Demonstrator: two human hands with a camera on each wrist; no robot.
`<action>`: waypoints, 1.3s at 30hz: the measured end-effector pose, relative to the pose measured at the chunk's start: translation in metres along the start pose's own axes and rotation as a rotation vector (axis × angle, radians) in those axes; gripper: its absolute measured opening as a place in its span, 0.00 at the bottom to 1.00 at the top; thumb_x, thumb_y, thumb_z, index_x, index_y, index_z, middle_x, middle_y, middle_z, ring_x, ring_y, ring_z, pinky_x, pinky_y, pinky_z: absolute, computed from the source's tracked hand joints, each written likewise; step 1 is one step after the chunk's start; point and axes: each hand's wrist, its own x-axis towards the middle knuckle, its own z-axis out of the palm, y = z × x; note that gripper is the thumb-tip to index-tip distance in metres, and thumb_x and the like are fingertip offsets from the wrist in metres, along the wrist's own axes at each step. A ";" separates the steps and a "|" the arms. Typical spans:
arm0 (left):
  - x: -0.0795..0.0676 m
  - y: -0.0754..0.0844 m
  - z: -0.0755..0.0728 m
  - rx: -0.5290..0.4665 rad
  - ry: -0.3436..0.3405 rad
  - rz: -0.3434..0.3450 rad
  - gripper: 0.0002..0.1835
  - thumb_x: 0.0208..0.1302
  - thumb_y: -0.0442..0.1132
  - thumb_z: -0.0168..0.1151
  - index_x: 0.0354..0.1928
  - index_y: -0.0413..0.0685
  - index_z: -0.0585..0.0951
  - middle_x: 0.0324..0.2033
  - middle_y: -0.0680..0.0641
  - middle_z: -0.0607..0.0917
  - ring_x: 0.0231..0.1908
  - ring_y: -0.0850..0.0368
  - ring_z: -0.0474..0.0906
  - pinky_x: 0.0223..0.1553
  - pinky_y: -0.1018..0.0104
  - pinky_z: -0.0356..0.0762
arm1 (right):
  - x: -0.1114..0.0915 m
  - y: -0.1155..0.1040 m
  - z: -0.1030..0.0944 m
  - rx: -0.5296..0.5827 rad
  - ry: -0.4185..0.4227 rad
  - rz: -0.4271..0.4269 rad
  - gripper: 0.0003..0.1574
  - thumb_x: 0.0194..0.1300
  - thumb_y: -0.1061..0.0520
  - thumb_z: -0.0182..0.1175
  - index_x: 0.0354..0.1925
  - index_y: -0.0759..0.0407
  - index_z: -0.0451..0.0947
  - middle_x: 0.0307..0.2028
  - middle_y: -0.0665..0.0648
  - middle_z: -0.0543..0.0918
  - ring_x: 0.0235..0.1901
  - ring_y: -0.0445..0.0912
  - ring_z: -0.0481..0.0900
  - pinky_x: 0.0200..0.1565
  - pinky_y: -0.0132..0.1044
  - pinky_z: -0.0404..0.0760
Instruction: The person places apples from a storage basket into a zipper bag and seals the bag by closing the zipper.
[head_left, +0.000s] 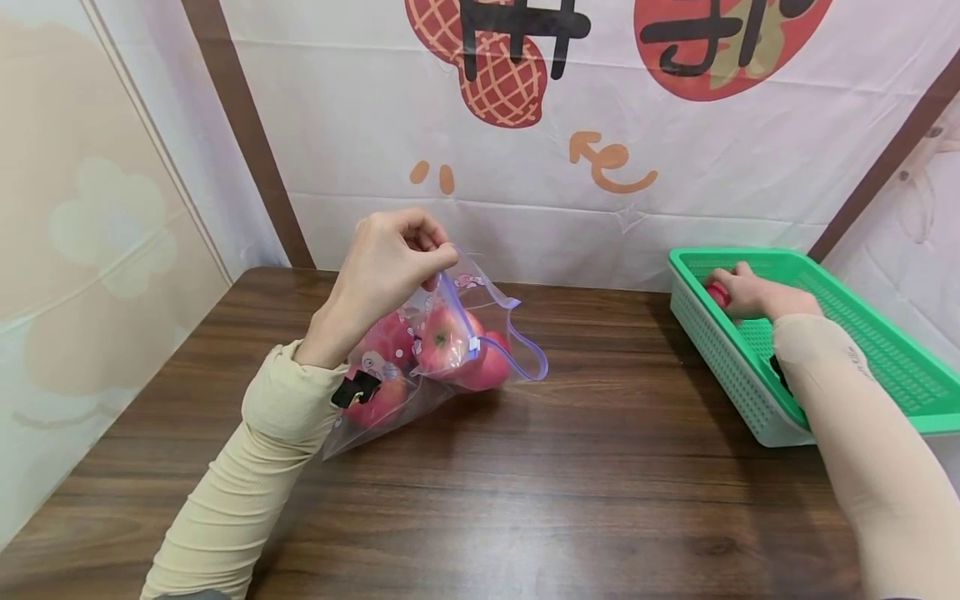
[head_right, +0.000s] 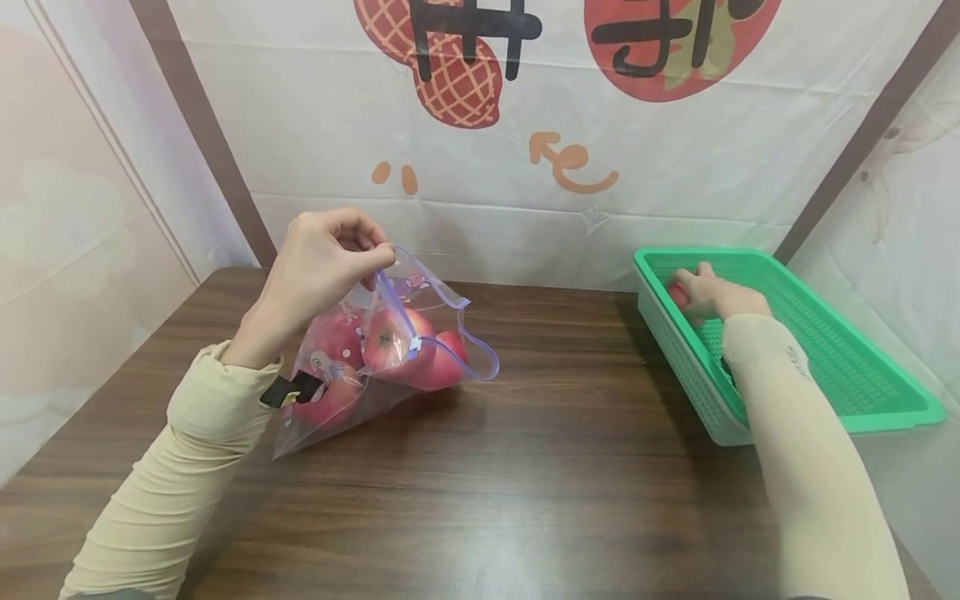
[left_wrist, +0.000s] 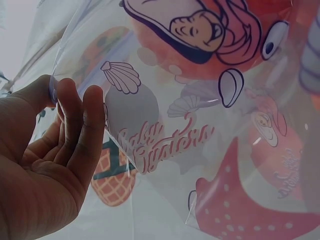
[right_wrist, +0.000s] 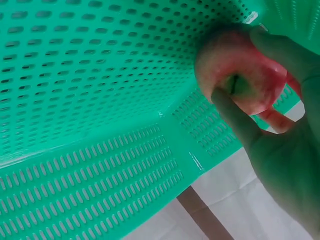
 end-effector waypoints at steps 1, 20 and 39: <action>0.000 0.001 0.000 -0.002 0.000 0.000 0.03 0.57 0.38 0.64 0.28 0.48 0.83 0.19 0.48 0.82 0.17 0.50 0.79 0.21 0.71 0.71 | -0.001 0.000 0.000 0.018 -0.011 0.000 0.32 0.63 0.69 0.51 0.65 0.68 0.56 0.54 0.80 0.55 0.38 0.60 0.72 0.34 0.46 0.76; -0.001 0.003 0.001 -0.020 -0.022 -0.029 0.02 0.57 0.38 0.64 0.29 0.48 0.83 0.20 0.47 0.82 0.17 0.52 0.79 0.21 0.70 0.72 | -0.011 -0.002 -0.004 -0.048 0.057 -0.054 0.39 0.50 0.65 0.62 0.63 0.66 0.67 0.54 0.78 0.63 0.34 0.55 0.73 0.29 0.41 0.75; 0.000 0.003 0.004 -0.011 -0.024 -0.003 0.02 0.56 0.38 0.63 0.28 0.50 0.83 0.18 0.48 0.81 0.17 0.52 0.79 0.20 0.69 0.71 | -0.032 -0.015 -0.033 -0.094 0.270 -0.060 0.43 0.54 0.53 0.70 0.64 0.62 0.64 0.53 0.74 0.64 0.42 0.67 0.74 0.36 0.55 0.80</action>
